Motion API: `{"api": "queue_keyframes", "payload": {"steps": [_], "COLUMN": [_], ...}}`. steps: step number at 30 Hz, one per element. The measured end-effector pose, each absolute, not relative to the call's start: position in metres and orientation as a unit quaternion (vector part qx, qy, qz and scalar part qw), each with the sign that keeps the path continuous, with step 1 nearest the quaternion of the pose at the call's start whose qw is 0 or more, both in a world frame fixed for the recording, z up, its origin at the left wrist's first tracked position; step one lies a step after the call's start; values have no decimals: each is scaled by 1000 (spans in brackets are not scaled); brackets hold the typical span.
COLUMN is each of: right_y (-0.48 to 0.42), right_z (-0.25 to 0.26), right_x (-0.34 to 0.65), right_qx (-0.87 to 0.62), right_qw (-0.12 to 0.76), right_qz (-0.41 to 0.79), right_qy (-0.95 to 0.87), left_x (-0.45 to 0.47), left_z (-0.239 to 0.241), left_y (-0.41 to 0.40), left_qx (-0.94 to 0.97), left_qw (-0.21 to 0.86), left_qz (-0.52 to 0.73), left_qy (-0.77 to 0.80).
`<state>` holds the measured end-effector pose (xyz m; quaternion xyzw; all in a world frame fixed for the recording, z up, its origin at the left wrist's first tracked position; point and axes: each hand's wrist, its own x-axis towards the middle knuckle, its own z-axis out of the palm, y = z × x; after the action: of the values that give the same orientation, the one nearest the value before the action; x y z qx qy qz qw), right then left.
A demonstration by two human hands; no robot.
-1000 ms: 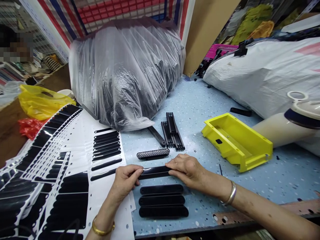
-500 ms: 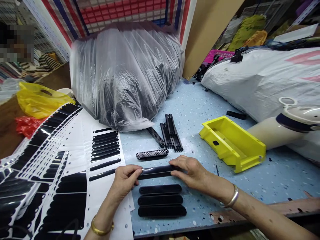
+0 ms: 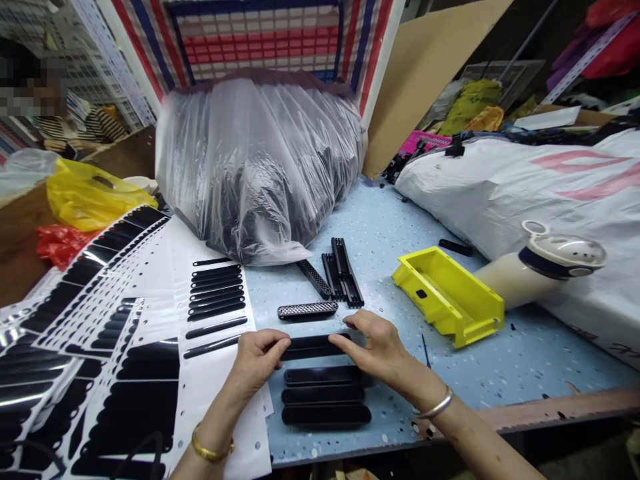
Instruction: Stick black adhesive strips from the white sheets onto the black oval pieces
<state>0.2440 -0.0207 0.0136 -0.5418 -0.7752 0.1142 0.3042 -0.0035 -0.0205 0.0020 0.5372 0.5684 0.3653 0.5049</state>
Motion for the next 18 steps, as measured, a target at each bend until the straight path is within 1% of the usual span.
{"api": "queue_keyframes", "payload": {"steps": [1,3,6,9,14,18], "right_y": [-18,-13,-5,1,-2,-9], "right_z": [15,17,16,12,8,6], "right_x": [237,221,199,195,233,255], "right_qx": [-528,-501,-494,-510,-541,-558], "right_qw": [301,284,222,178,192,206], "right_qz": [101,113,158,166,184,221], "right_qy": [-788,-810,-826,-825,-798,-773], "left_x": [-3,-4,-4,-4,-3,-3], "left_z": [1,0,-1,-2,-2,-1], "left_y": [-21,-21,-20,-20,-18,-18], "left_qx": [541,551,561,554,526,524], "left_qw": [504,501,496,505,523,529], "left_qz": [369,376,383,380,371,367], "left_qy": [563,552,541,542,559,558]}}
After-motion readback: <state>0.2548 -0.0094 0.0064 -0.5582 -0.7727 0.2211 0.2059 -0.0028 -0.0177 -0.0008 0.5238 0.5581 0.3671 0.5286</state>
